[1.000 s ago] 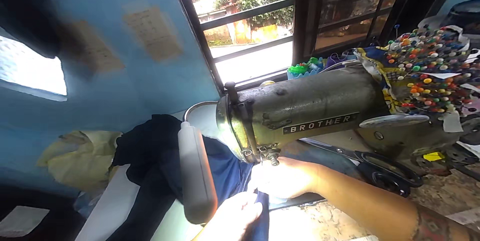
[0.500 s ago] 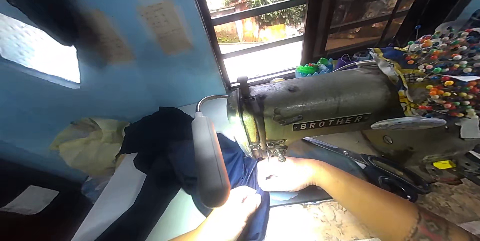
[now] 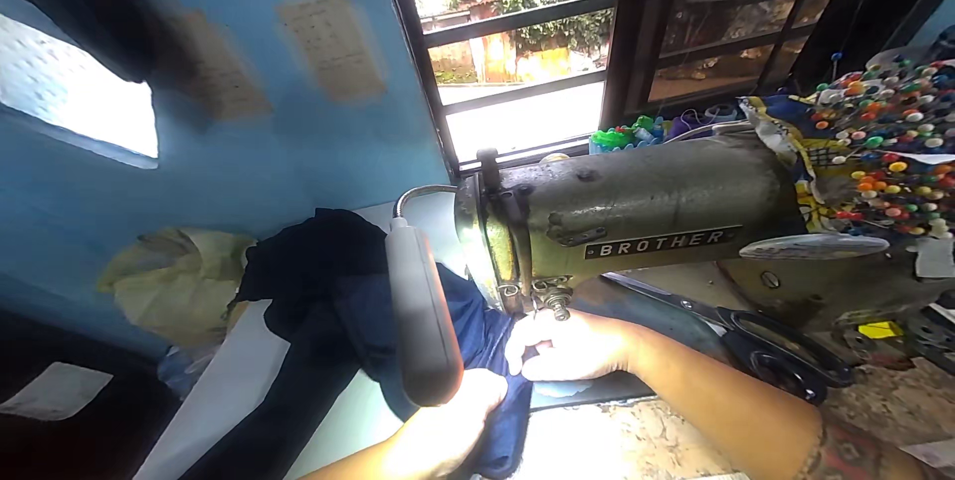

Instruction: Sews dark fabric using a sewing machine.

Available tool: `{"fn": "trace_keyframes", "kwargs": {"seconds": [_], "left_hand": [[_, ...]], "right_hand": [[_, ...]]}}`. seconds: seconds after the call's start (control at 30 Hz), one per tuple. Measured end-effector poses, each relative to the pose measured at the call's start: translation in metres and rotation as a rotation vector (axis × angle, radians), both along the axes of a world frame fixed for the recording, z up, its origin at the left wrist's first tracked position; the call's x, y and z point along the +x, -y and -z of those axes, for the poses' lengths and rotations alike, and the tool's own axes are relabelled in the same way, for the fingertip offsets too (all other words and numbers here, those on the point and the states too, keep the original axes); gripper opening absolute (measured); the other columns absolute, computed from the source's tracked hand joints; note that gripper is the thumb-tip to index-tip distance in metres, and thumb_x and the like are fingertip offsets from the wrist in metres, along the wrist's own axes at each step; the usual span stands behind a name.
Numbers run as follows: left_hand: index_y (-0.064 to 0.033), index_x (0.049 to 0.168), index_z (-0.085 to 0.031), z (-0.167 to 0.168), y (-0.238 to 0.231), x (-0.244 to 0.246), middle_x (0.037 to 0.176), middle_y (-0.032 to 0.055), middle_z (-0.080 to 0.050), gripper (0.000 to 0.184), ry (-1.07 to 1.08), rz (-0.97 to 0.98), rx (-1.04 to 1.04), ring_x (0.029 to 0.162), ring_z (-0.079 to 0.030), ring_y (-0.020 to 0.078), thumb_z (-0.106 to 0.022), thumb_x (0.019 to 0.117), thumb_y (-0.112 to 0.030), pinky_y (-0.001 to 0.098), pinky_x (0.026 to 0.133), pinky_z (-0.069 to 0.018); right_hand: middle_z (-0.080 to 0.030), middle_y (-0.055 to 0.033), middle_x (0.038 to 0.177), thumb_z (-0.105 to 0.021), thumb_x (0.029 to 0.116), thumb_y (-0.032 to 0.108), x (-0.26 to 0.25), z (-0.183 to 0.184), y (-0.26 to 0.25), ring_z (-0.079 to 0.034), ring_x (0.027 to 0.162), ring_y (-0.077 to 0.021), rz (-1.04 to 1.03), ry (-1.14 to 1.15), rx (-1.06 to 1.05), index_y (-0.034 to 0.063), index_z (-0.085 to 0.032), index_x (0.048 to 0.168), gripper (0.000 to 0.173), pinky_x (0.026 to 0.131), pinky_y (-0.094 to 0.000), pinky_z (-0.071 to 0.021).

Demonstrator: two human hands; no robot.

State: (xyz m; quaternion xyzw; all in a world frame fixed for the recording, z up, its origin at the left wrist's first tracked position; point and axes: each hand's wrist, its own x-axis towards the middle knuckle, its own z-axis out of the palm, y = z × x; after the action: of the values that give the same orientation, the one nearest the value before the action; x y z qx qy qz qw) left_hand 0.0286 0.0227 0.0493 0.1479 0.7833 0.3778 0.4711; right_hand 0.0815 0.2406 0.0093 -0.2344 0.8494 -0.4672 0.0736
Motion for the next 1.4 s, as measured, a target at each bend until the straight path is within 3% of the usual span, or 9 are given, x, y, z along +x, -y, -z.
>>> {"fn": "trace_keyframes", "kwargs": {"seconds": [0.2,0.6,0.7,0.8,0.87,0.97,1.1,1.27,1.4], "left_hand": [[-0.0101,0.102,-0.059,-0.005,-0.003,0.001,0.090,0.0017,-0.060,0.019,0.051,-0.037,-0.048,0.083,-0.061,0.0114,-0.043,0.1087,-0.019,0.0321,0.073,-0.0518],[-0.0095,0.099,-0.057,-0.008,-0.005,-0.002,0.089,0.0011,-0.057,0.021,0.020,0.080,-0.077,0.083,-0.059,0.0103,-0.041,0.1095,-0.019,0.0311,0.073,-0.0495],[-0.0055,0.114,-0.054,0.002,0.006,-0.005,0.090,0.0048,-0.056,0.021,-0.279,0.315,0.080,0.080,-0.056,0.0118,-0.051,0.1047,-0.024,0.0304,0.075,-0.0483],[0.0005,0.130,-0.054,0.010,0.015,-0.004,0.093,0.0136,-0.066,0.055,-0.861,0.586,0.236,0.080,-0.066,0.0262,-0.066,0.0941,-0.040,0.0435,0.069,-0.0560],[-0.0017,0.116,-0.068,0.019,0.016,-0.004,0.093,0.0151,-0.068,0.036,-1.239,0.673,0.302,0.079,-0.071,0.0305,-0.064,0.0933,-0.029,0.0439,0.062,-0.0588],[-0.0115,0.088,-0.073,0.031,0.012,-0.001,0.081,0.0072,-0.067,0.018,-1.545,0.623,0.351,0.071,-0.069,0.0224,-0.058,0.0951,-0.019,0.0341,0.053,-0.0556],[-0.0077,0.086,-0.072,0.026,0.008,0.008,0.079,0.0092,-0.069,0.021,-1.383,0.619,0.384,0.074,-0.069,0.0253,-0.057,0.0973,-0.017,0.0384,0.062,-0.0537],[-0.0026,0.091,-0.072,0.039,0.009,0.000,0.086,0.0119,-0.073,0.023,-1.024,0.686,0.694,0.085,-0.070,0.0234,-0.055,0.1022,-0.013,0.0351,0.081,-0.0536],[-0.0108,0.099,-0.073,0.056,0.004,-0.049,0.095,0.0070,-0.073,0.033,-1.038,0.932,0.813,0.097,-0.067,0.0203,-0.046,0.1055,-0.029,0.0352,0.092,-0.0479]], "right_hand": [[-0.065,-0.0104,0.092,-0.074,0.0873,0.014,0.002,0.000,0.000,-0.054,0.076,-0.0110,0.006,0.034,-0.011,-0.0019,-0.069,0.103,0.023,0.067,-0.0291,-0.0439],[-0.065,-0.0151,0.094,-0.071,0.0917,0.021,0.004,0.007,0.004,-0.060,0.092,-0.0233,0.018,-0.068,0.040,-0.0023,-0.070,0.095,0.023,0.080,-0.0406,-0.0460],[-0.064,-0.0171,0.095,-0.069,0.0933,0.021,0.005,0.007,0.003,-0.061,0.094,-0.0271,0.008,-0.058,0.086,-0.0028,-0.071,0.096,0.024,0.087,-0.0458,-0.0427],[-0.064,-0.0180,0.097,-0.068,0.0946,0.021,0.006,0.002,0.003,-0.060,0.094,-0.0285,0.012,-0.034,0.125,-0.0039,-0.070,0.097,0.025,0.083,-0.0458,-0.0447],[-0.064,-0.0179,0.098,-0.067,0.0951,0.022,0.006,0.001,0.003,-0.061,0.095,-0.0281,0.009,-0.022,0.131,-0.0035,-0.070,0.099,0.026,0.083,-0.0454,-0.0455],[-0.063,-0.0169,0.096,-0.067,0.0950,0.022,0.008,0.003,0.004,-0.061,0.093,-0.0292,-0.014,-0.099,0.159,-0.0017,-0.070,0.096,0.023,0.080,-0.0472,-0.0473],[-0.065,-0.0170,0.111,-0.061,0.0964,0.019,0.019,0.000,0.005,-0.065,0.102,-0.0320,-0.009,-0.385,0.280,0.0047,-0.073,0.092,0.019,0.076,-0.0482,-0.0546],[-0.058,-0.0074,0.073,-0.054,0.0981,0.011,0.038,0.018,0.016,-0.062,0.067,-0.0249,0.090,-0.758,0.467,0.0093,-0.062,0.077,0.022,0.053,-0.0383,-0.0489],[-0.062,-0.0059,0.071,-0.055,0.0944,0.013,0.054,0.027,0.029,-0.063,0.067,-0.0224,0.216,-0.817,0.580,0.0105,-0.064,0.076,0.021,0.054,-0.0354,-0.0483]]}}
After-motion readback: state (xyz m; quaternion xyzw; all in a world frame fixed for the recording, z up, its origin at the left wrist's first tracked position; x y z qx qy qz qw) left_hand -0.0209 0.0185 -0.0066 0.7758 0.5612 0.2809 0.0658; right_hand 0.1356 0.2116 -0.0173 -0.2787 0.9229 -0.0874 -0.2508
